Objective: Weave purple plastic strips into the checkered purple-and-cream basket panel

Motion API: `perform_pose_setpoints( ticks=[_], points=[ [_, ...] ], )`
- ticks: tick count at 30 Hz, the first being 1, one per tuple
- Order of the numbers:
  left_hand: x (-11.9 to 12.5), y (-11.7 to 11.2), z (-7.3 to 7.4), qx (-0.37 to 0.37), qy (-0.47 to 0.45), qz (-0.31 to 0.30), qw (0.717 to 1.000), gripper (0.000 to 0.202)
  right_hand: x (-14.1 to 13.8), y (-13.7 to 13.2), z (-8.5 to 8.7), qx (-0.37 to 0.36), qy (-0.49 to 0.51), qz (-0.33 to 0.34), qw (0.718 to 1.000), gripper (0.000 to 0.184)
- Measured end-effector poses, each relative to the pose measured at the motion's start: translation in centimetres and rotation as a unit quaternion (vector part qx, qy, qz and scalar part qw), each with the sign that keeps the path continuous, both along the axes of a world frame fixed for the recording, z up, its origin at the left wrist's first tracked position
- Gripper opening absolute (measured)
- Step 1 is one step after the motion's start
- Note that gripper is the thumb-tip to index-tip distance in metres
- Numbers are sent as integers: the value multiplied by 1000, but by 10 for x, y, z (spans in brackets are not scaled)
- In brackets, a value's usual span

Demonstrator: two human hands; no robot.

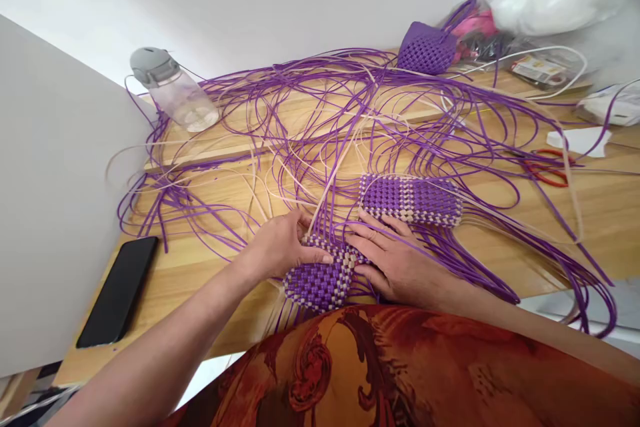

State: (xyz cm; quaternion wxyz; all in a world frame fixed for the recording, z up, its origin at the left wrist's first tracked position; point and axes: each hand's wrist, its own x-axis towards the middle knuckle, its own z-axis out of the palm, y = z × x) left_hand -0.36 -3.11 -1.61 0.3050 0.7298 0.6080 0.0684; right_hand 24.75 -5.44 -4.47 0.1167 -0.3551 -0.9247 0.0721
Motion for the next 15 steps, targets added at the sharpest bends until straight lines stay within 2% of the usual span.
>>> perform_pose_setpoints(
  ticks=[3, 6, 9, 12, 15],
  points=[
    [-3, 14, 4, -96, -30, -37, 994, 50, 4, -1, -4, -23, 11, 13, 1000, 47],
    [-2, 19, 4, -131, -77, -85, 985, 44, 7, 0, -7, -34, 17, 27, 999, 54],
    [2, 17, 2, -97, -114, -95, 984, 39, 9, 1, -7, -40, 27, 33, 998, 55],
    [3, 13, 0, -43, -92, -87, 991, 37, 8, 3, -2, -36, 44, 51, 997, 48],
    [2, 15, 2, -76, -107, -83, 988, 39, 2, 5, 12, -36, 113, 93, 989, 31]
  ],
)
